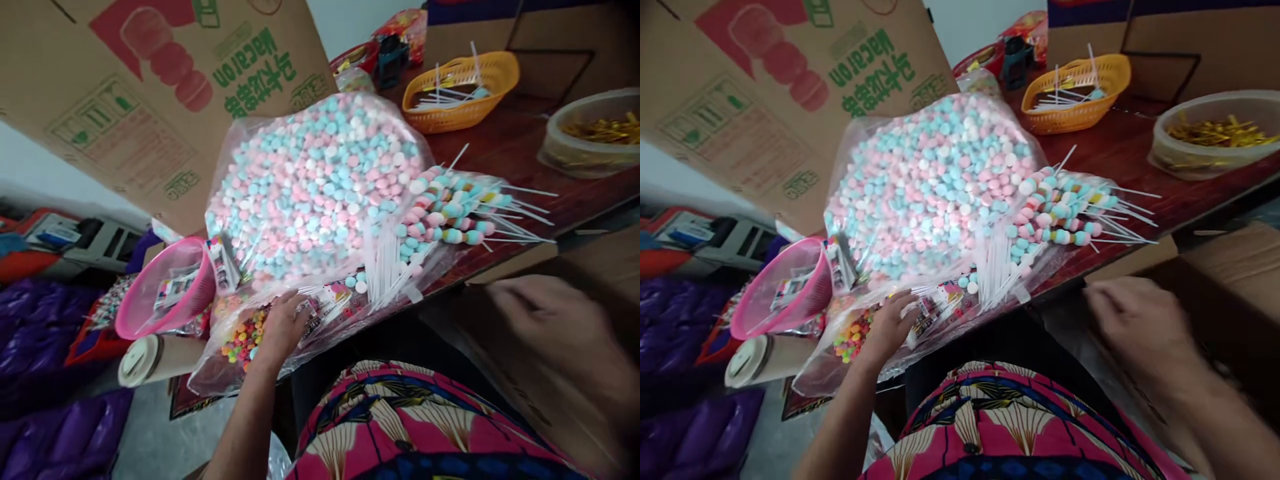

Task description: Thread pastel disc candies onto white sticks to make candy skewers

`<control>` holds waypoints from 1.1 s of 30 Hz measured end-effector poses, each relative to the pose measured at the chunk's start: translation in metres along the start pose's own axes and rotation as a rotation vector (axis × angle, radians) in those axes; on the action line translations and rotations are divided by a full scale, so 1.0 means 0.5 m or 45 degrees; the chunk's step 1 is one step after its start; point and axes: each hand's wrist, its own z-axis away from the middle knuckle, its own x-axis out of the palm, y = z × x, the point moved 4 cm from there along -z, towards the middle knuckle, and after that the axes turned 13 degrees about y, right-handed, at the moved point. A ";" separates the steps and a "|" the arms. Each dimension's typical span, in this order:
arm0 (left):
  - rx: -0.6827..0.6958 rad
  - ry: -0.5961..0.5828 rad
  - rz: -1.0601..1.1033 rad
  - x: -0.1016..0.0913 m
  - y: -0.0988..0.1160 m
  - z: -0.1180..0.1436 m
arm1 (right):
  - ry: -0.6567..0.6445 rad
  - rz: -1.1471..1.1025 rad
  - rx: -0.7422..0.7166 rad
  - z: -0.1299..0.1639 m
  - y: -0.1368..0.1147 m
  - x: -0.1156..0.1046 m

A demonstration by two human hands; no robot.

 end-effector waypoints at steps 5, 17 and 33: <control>-0.122 0.024 -0.020 0.066 0.000 -0.034 | -0.283 -0.167 -0.484 -0.021 -0.251 0.177; 0.243 0.139 0.341 0.016 0.007 -0.004 | -0.322 -0.373 -0.392 -0.065 -0.278 0.253; 0.109 0.023 0.429 0.005 0.067 -0.050 | -0.404 -0.603 -0.313 -0.127 -0.267 0.260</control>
